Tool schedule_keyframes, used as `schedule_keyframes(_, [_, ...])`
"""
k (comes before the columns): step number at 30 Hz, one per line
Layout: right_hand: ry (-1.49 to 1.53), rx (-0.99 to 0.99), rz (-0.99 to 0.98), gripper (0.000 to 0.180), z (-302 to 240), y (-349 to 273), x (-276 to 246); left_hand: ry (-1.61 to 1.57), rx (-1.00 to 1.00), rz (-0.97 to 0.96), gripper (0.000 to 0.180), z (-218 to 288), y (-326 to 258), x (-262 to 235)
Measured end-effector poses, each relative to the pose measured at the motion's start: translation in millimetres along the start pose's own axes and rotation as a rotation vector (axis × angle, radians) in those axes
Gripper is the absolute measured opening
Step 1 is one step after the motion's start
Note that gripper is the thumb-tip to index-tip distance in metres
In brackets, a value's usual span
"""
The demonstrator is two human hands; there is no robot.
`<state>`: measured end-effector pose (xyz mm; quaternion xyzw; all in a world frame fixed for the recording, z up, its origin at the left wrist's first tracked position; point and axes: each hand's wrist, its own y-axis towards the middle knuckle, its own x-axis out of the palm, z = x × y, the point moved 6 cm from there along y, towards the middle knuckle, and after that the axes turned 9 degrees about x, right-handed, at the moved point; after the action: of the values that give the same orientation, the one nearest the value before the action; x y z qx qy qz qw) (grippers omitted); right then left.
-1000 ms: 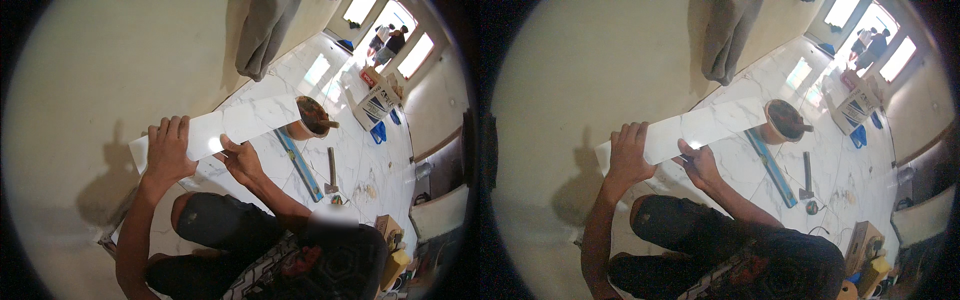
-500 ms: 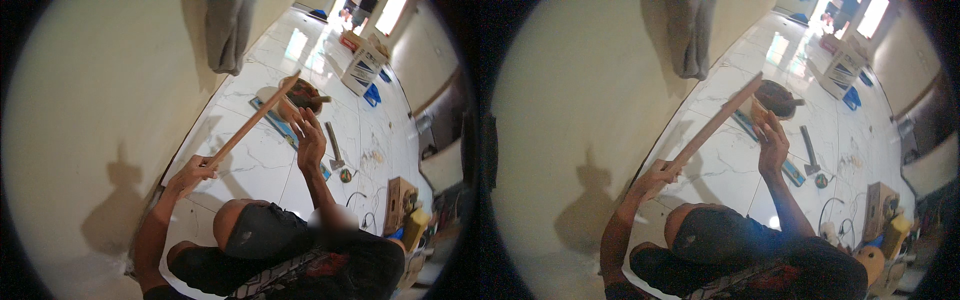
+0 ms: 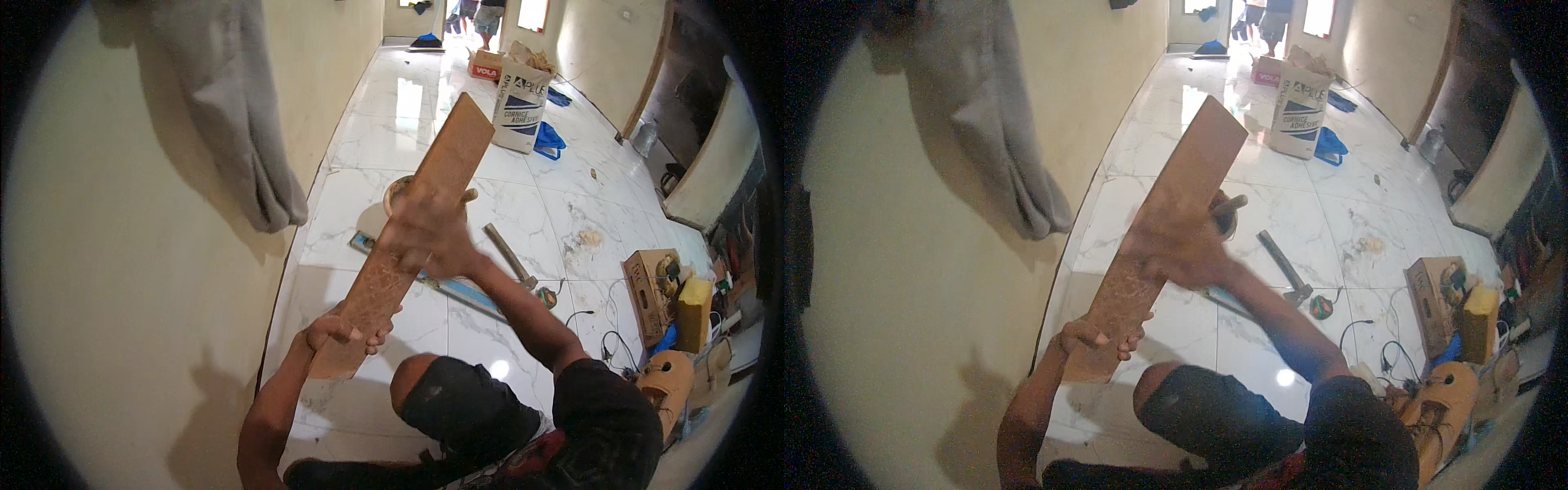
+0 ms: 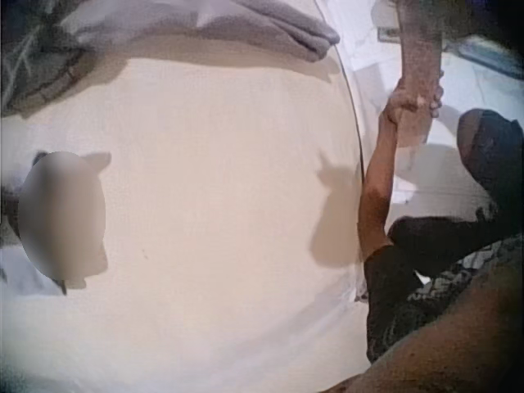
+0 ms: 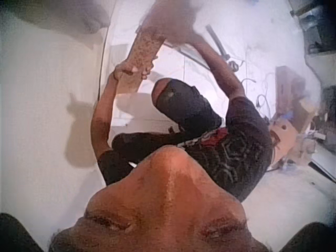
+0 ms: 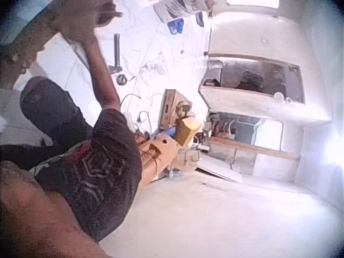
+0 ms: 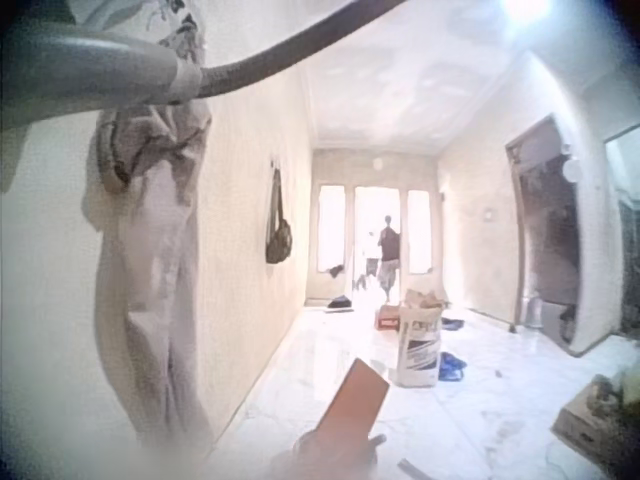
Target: The person applies adhesive to a rectangular tile using a trowel, then places the tile on the floor and taps it with a hammer to secure it.
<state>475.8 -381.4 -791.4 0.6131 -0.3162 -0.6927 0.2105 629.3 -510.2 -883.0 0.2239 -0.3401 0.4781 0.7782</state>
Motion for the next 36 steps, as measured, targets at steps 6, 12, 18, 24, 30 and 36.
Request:
schedule_keyframes(6, [0.298, 1.031, 0.432, 0.056, 228.9, -3.6, -58.2, -0.066, -0.003, 0.077, 0.094, -1.7, 45.5, -30.9])
schedule_keyframes(12, [1.362, 1.139, 0.374, 0.067, 114.2, -102.5, 33.8, 0.032, -0.084, -0.045, 0.086, -23.4, 87.5, -38.9])
schedule_keyframes(18, [1.981, 1.314, 0.607, 0.048, 81.9, -142.9, 46.2, 1.068, -0.081, 0.198, 0.073, -27.4, 118.2, -56.7])
schedule_keyframes(24, [1.833, 1.503, 0.624, 0.049, 81.7, -178.9, 73.5, 2.175, 0.501, 0.114, 0.066, -50.9, 181.4, 11.9])
schedule_keyframes(30, [1.667, 1.652, 0.654, 0.053, 94.2, -191.6, 66.4, 2.035, 0.331, 0.232, 0.065, -84.3, 105.9, -52.8])
schedule_keyframes(36, [1.697, 1.511, 0.514, 0.056, 108.3, -169.9, 57.7, 1.544, -0.019, 0.932, 0.076, -33.7, 5.1, -115.5])
